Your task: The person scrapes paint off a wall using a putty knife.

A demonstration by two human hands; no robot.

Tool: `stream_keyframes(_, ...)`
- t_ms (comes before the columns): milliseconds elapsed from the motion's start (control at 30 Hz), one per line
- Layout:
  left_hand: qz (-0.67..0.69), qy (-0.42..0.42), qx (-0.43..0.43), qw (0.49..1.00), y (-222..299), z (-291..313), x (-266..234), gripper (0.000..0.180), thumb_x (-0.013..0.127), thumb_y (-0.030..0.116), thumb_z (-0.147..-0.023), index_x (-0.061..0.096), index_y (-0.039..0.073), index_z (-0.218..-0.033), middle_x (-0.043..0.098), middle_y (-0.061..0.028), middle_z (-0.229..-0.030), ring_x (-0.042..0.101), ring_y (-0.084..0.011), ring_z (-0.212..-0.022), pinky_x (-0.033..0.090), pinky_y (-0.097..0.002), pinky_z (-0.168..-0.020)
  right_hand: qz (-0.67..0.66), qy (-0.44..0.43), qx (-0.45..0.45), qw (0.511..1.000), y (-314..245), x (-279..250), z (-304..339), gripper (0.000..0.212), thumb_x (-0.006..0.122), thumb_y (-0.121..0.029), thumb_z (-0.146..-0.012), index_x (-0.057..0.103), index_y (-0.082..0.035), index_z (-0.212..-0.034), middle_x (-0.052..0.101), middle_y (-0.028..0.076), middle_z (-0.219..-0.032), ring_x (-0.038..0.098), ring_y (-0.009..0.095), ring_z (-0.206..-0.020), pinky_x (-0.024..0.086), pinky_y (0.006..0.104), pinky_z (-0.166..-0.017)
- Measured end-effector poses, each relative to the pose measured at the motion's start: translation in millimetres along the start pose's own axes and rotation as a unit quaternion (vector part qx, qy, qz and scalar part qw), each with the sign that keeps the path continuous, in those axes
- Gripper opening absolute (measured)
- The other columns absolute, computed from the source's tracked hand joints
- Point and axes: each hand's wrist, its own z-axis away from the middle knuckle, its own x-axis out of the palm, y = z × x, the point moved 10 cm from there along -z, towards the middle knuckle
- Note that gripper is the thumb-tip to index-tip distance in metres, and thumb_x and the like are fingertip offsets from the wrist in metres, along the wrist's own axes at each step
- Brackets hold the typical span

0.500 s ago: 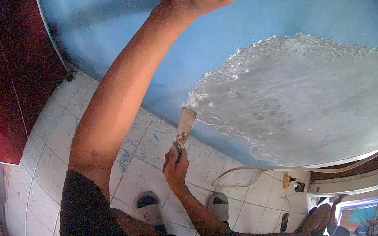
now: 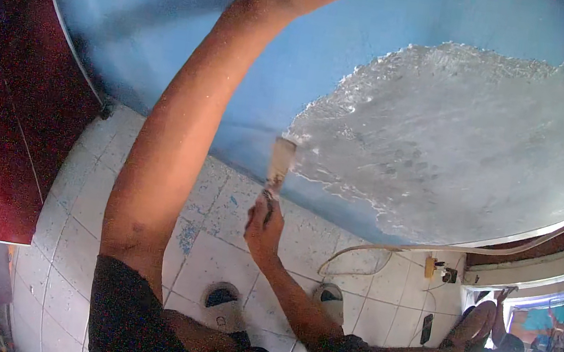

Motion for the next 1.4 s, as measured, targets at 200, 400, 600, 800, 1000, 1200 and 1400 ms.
stream_keyframes(200,0.025,0.019,0.003,1.000,3.8,-5.1,-4.5,0.018,0.056,0.015,-0.069,0.052,0.002,-0.082,0.055,-0.0172,-0.095,0.051,-0.0282,-0.090,0.036,-0.0398,-0.076,-0.023,0.041,0.049,0.998,20.6,-13.7,25.4,0.024,0.044,-0.024,-0.100,0.048,-0.004,-0.088,0.049,0.000,-0.062,0.042,0.005,-0.043,0.037,0.0235,-0.038)
stream_keyframes(400,0.015,0.039,0.032,0.999,6.9,-0.1,-5.8,0.018,0.057,0.015,-0.070,0.052,0.003,-0.082,0.055,-0.0167,-0.094,0.051,-0.0282,-0.089,0.036,-0.0401,-0.076,-0.021,0.026,0.100,0.994,18.8,-7.3,16.2,0.028,0.046,-0.024,-0.097,0.051,0.002,-0.107,0.056,0.010,-0.065,0.055,0.020,-0.054,0.043,0.0342,-0.049)
stream_keyframes(600,0.016,0.015,0.002,1.000,1.3,-2.2,0.3,0.018,0.056,0.015,-0.070,0.052,0.002,-0.083,0.055,-0.0164,-0.095,0.051,-0.0280,-0.090,0.035,-0.0406,-0.076,0.018,0.039,-0.041,0.998,-6.5,-6.3,-20.0,0.028,0.045,-0.025,-0.100,0.052,0.000,-0.109,0.051,0.002,-0.062,0.043,0.004,-0.044,0.038,0.0249,-0.038)
stream_keyframes(800,0.016,0.031,0.016,0.999,3.5,-1.1,-5.4,0.018,0.056,0.015,-0.070,0.052,0.002,-0.082,0.054,-0.0168,-0.094,0.051,-0.0286,-0.090,0.036,-0.0401,-0.076,-0.045,0.075,0.044,0.995,9.4,-10.9,16.9,0.024,0.045,-0.023,-0.100,0.052,-0.001,-0.105,0.050,0.000,-0.062,0.043,0.004,-0.045,0.037,0.0230,-0.039)
stream_keyframes(1000,0.014,0.015,0.007,1.000,3.2,-5.1,-5.6,0.018,0.056,0.014,-0.069,0.052,0.002,-0.082,0.055,-0.0171,-0.094,0.051,-0.0287,-0.090,0.036,-0.0398,-0.076,-0.040,0.040,-0.029,0.998,-15.7,-1.6,-17.5,0.024,0.046,-0.026,-0.099,0.050,-0.004,-0.091,0.051,0.000,-0.065,0.043,0.004,-0.046,0.037,0.0227,-0.039)
stream_keyframes(1200,0.021,0.023,0.012,0.999,1.8,1.6,-5.0,0.018,0.057,0.014,-0.069,0.052,0.002,-0.082,0.054,-0.0170,-0.092,0.051,-0.0285,-0.089,0.035,-0.0398,-0.076,-0.007,0.061,0.082,0.995,23.7,-6.0,20.1,0.027,0.046,-0.029,-0.099,0.050,-0.003,-0.091,0.052,0.001,-0.063,0.045,0.005,-0.044,0.038,0.0230,-0.039)
stream_keyframes(1400,0.023,0.037,0.035,0.998,5.7,0.0,-6.9,0.019,0.057,0.014,-0.069,0.052,0.002,-0.082,0.054,-0.0169,-0.093,0.050,-0.0278,-0.088,0.036,-0.0395,-0.076,-0.065,0.061,0.074,0.993,14.7,-1.0,22.5,0.023,0.044,-0.025,-0.100,0.048,-0.005,-0.091,0.051,0.001,-0.063,0.044,0.006,-0.043,0.036,0.0222,-0.038)
